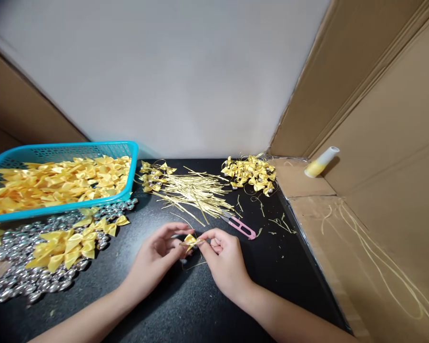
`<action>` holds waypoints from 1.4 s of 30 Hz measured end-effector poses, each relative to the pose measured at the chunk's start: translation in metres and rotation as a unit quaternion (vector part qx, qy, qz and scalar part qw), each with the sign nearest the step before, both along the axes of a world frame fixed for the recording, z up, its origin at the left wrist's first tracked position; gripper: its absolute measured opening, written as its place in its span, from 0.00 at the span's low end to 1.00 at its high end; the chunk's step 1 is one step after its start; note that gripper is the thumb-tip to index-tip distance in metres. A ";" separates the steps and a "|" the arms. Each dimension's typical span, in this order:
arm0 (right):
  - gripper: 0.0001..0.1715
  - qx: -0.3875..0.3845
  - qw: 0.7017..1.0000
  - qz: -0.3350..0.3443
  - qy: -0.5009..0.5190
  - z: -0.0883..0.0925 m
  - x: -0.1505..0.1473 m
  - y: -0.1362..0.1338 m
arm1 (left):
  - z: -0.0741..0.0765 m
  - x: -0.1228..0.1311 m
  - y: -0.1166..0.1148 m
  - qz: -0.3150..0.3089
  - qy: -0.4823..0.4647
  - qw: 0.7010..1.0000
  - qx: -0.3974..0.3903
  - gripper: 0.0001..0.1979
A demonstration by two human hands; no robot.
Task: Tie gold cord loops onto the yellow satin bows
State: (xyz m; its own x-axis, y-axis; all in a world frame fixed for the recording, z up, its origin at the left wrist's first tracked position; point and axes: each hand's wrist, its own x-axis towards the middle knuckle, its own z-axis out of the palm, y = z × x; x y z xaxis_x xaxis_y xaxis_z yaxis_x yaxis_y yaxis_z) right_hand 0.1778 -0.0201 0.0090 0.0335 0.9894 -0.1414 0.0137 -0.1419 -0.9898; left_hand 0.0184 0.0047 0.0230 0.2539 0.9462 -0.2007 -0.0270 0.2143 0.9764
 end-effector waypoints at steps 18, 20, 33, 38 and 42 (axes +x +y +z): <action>0.08 0.034 0.997 0.005 -0.067 -0.001 0.000 -0.003 | 0.005 -0.001 0.006 -0.046 0.035 0.997 -0.053 0.11; 0.06 0.039 0.996 0.003 -0.074 0.000 0.000 -0.004 | 0.006 -0.001 0.006 -0.049 0.037 0.997 -0.053 0.10; 0.05 0.046 0.995 -0.002 -0.092 0.002 -0.002 -0.002 | 0.004 -0.001 0.005 -0.075 0.034 0.995 -0.047 0.09; 0.05 0.039 0.995 -0.002 -0.094 0.001 -0.002 -0.002 | 0.004 0.000 0.005 -0.060 0.031 0.997 -0.042 0.12; 0.05 0.037 0.995 0.001 -0.095 0.000 -0.002 -0.003 | 0.003 0.001 0.003 -0.060 0.045 0.997 -0.031 0.11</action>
